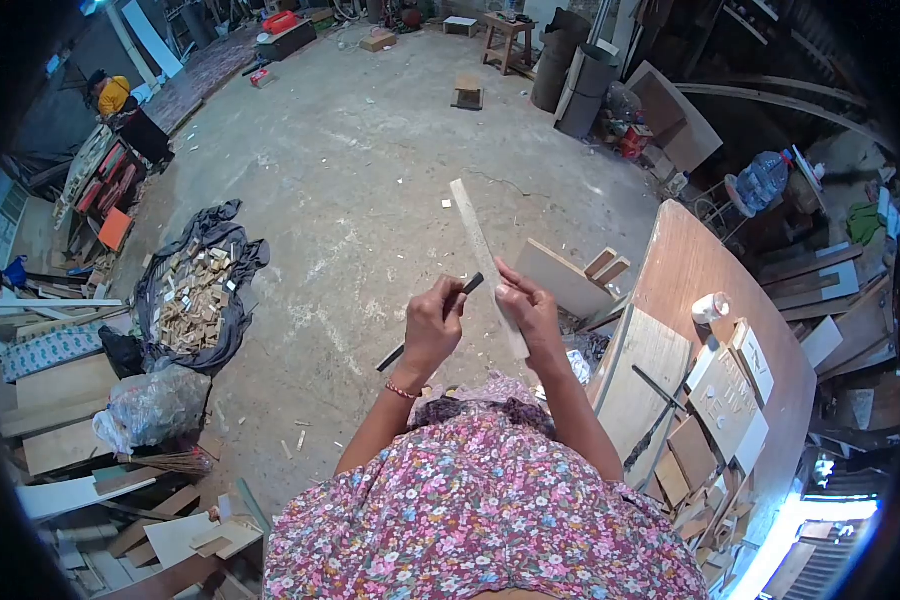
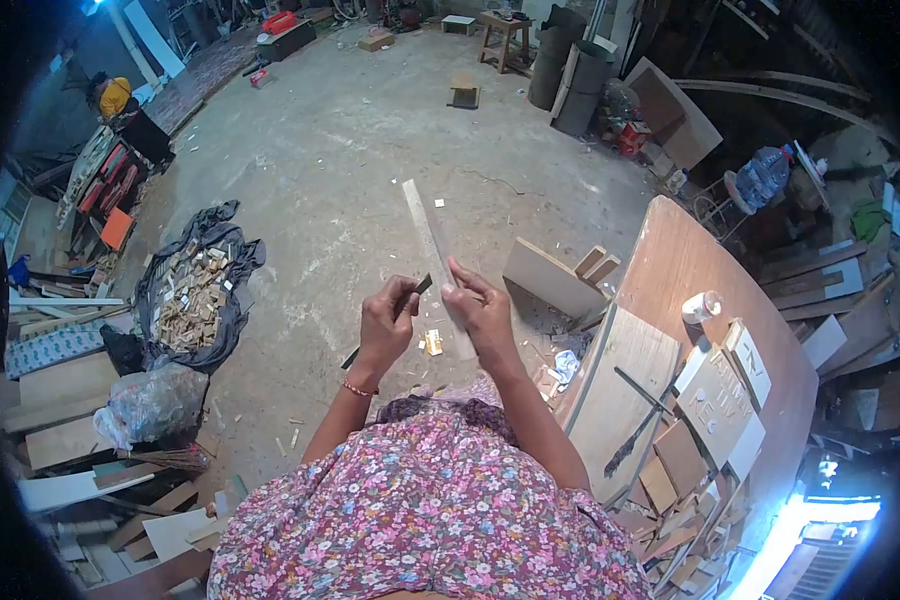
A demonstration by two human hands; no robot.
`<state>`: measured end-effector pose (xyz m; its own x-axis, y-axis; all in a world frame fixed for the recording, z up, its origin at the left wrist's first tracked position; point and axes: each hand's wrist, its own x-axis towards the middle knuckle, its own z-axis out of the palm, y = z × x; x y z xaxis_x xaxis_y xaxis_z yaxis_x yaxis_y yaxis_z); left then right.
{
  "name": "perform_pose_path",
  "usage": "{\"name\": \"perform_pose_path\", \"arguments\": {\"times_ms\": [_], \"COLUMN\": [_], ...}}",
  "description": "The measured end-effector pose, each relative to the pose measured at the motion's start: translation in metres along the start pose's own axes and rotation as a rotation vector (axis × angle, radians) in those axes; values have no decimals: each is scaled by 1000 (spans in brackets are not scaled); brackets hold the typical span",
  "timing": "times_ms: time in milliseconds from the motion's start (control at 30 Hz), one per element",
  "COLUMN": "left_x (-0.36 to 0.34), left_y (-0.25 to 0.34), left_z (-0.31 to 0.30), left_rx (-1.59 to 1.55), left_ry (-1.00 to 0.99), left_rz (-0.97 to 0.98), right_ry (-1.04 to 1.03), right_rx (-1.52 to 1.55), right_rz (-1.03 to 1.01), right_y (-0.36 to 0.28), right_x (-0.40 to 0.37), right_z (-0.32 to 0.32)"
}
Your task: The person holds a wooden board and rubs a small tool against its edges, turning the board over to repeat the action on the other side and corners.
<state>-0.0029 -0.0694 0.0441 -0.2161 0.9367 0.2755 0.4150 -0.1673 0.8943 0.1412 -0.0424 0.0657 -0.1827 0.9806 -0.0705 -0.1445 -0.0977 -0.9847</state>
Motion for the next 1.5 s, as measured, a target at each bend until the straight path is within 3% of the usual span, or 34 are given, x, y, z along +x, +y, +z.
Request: {"name": "perform_pose_path", "arguments": {"times_ms": [67,200,267,333,400,533,667,733,800,867,900,933,1067,1133,1200,1267,1333,1400,1500], "left_x": [1,-1,1,4,3,-3,0,6,3,-1,-2,-4,-4,2,-2,-4,-7,-8,-2], "left_y": [2,4,1,0,-3,4,0,-2,-7,-4,-6,-9,-10,-14,-13,-3,4,0,4], "left_z": [-1,7,5,3,6,12,17,9,11,14,22,23,23,18,23,22,25,33,23], "left_rx": [122,68,162,178,171,85,111,142,157,198,165,166,182,45,68,-2,-57,-598,-646], "left_ry": [-81,-100,-72,-11,2,-171,-48,-49,-46,-204,-161,-164,-112,-130,-121,-225,-323,-334,-320], "left_rz": [188,194,173,71,113,257,214,32,77,174,332,337,177,-25,-2,64,2,-177,-232], "right_ry": [-26,21,-33,-26,-20,-20,-16,-2,3,12,40,43,77,50,51,86,89,140,115], "right_rx": [-1,58,-24,-19,-15,43,45,-30,-7,9,-39,-37,-56,-243,-243,-101,-40,-30,42], "right_rz": [73,124,50,67,81,180,160,57,85,104,105,101,41,-142,-67,8,-1,-25,-7], "right_y": [1,4,17,11,10,12,11,9,7,8,4,5,19,19,12,8,2,0,-20], "right_x": [10,20,17,5,5,22,16,4,5,20,26,26,19,8,10,24,38,49,40], "right_z": [-6,-9,-10,-7,-8,-20,-18,-9,-11,-19,-19,-18,-17,-13,-16,-18,-22,-26,-31]}}
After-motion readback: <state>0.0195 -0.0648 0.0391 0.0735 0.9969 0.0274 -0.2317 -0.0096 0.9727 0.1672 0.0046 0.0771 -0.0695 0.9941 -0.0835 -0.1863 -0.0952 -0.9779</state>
